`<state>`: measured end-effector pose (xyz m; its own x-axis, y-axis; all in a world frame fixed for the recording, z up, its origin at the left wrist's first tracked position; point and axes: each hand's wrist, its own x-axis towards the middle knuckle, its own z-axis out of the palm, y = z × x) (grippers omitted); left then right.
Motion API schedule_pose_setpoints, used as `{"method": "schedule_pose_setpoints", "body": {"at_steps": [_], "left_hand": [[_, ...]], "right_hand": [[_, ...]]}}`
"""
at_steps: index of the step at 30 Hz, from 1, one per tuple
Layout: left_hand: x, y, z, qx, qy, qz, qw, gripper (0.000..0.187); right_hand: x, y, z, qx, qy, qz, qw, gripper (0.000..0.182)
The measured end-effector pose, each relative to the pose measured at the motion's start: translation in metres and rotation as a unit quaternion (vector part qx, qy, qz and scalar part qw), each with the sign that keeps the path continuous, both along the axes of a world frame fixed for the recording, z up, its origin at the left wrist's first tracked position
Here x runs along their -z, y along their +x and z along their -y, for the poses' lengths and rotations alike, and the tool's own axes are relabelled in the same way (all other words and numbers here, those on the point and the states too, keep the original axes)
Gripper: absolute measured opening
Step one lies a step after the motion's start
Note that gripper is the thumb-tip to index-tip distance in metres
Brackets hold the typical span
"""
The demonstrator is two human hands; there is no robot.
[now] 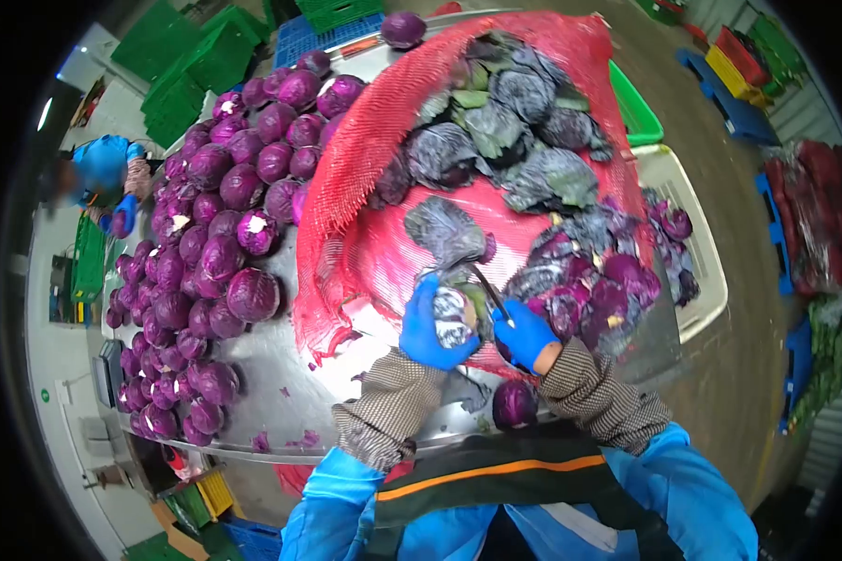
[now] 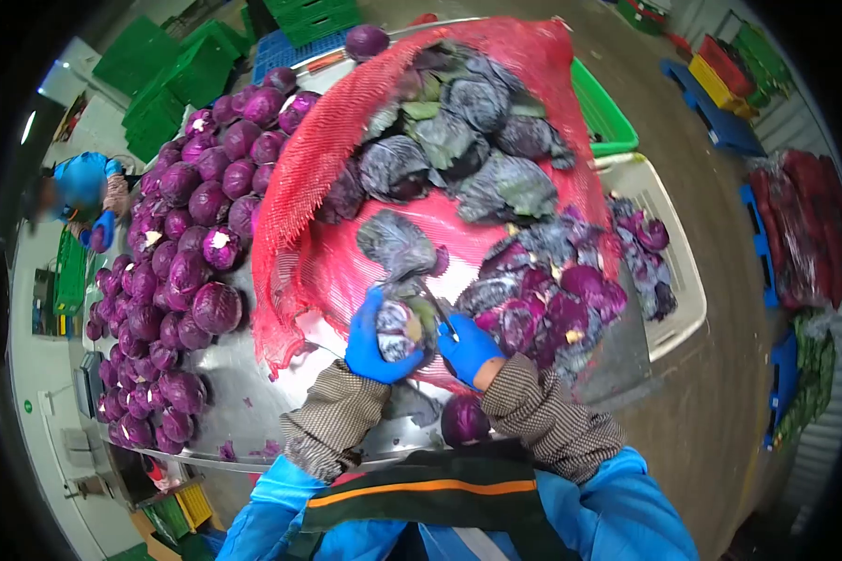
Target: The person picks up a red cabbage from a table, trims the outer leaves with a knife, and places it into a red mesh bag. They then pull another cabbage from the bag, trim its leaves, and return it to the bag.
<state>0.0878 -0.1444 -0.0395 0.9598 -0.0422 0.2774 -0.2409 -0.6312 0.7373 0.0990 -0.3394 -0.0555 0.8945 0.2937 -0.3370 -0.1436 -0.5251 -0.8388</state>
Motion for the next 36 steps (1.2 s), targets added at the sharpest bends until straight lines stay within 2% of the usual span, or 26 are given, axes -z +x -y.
{"method": "schedule_pose_setpoints", "body": {"at_steps": [2,3,4,6,9,10,11,12,14,17,19,22,23,24,25,26,28,29,30,31,32,33,35,36], "left_hand": [[0.016,0.0,0.001,-0.011,0.004,-0.033,0.999,0.111],[0.009,0.001,0.004,-0.033,0.007,-0.054,0.998,0.112],[0.009,0.009,-0.003,-0.024,0.028,-0.128,0.991,0.112],[0.015,0.018,-0.014,0.026,-0.014,-0.211,0.977,0.111],[0.014,0.02,-0.007,-0.004,-0.029,-0.256,0.966,0.107],[0.021,0.022,-0.004,-0.026,-0.02,-0.237,0.971,0.109],[0.037,0.026,-0.003,-0.048,-0.01,-0.217,0.975,0.112],[0.057,0.03,-0.002,-0.071,-0.002,-0.196,0.978,0.114],[0.091,0.036,-0.005,-0.053,-0.046,-0.219,0.973,0.108],[0.076,0.044,-0.007,-0.024,-0.001,-0.295,0.955,0.098],[0.039,0.041,0.007,-0.066,0.013,-0.309,0.949,0.099],[0.018,0.026,0.027,-0.091,0.217,-0.198,0.952,0.104],[0.0,0.022,0.025,-0.086,0.126,-0.256,0.955,0.111],[0.01,0.016,0.016,-0.071,0.046,-0.233,0.969,0.113],[0.019,0.011,0.005,-0.054,-0.033,-0.21,0.976,0.115],[0.026,0.005,-0.001,-0.047,-0.053,-0.19,0.979,0.116],[0.019,-0.006,-0.006,-0.031,-0.091,-0.15,0.984,0.117],[0.014,-0.012,-0.008,-0.028,-0.064,-0.135,0.988,0.116],[0.012,-0.019,-0.009,-0.024,-0.037,-0.121,0.992,0.114],[0.017,-0.023,-0.01,-0.013,-0.061,-0.079,0.995,0.105],[0.016,-0.028,-0.012,-0.009,-0.045,-0.059,0.997,0.103],[0.013,-0.031,-0.015,-0.005,-0.029,-0.038,0.999,0.101],[0.015,-0.037,-0.027,0.026,-0.041,0.023,0.999,0.095],[0.019,-0.037,-0.035,0.021,-0.054,-0.01,0.998,0.095]], "right_hand": [[0.017,-0.004,0.008,-0.03,-0.015,0.115,0.993,0.039],[0.02,-0.009,0.01,-0.049,-0.022,0.169,0.984,0.041],[0.014,-0.013,0.01,-0.061,-0.049,0.139,0.987,0.042],[-0.008,-0.014,0.005,-0.084,-0.098,0.087,0.988,0.043],[-0.031,-0.017,-0.001,-0.09,-0.148,0.148,0.974,0.034],[-0.041,-0.017,-0.003,-0.098,-0.165,0.168,0.967,0.032],[-0.056,-0.016,-0.006,-0.125,-0.205,0.17,0.956,0.02],[-0.055,-0.016,-0.009,-0.136,-0.228,0.149,0.953,0.018],[-0.046,-0.013,-0.013,-0.159,-0.273,0.108,0.943,0.015],[-0.025,-0.009,-0.018,-0.119,-0.276,0.123,0.946,0.015],[-0.019,0.005,-0.022,-0.104,-0.287,0.089,0.948,0.017],[0.018,0.028,-0.015,-0.111,-0.291,0.062,0.948,0.022],[0.024,0.032,-0.01,-0.106,-0.289,0.078,0.948,0.023],[0.025,0.031,-0.009,-0.108,-0.285,0.089,0.948,0.023],[-0.007,0.031,-0.008,-0.099,-0.273,0.027,0.956,0.025],[-0.026,0.03,-0.006,-0.104,-0.241,0.029,0.965,0.026],[-0.046,0.023,-0.003,-0.114,-0.174,0.029,0.978,0.027],[-0.048,0.016,-0.004,-0.112,-0.144,0.078,0.98,0.03],[-0.047,0.013,-0.008,-0.106,-0.116,0.062,0.986,0.035],[-0.043,0.011,-0.014,-0.101,-0.088,0.048,0.99,0.04],[-0.036,0.009,-0.018,-0.094,-0.059,0.035,0.993,0.044],[0.005,0.009,-0.023,-0.067,-0.034,0.058,0.996,0.051],[0.01,0.011,-0.028,-0.059,-0.01,0.007,0.998,0.05],[0.012,0.01,-0.03,-0.057,0.001,-0.02,0.998,0.05]]}}
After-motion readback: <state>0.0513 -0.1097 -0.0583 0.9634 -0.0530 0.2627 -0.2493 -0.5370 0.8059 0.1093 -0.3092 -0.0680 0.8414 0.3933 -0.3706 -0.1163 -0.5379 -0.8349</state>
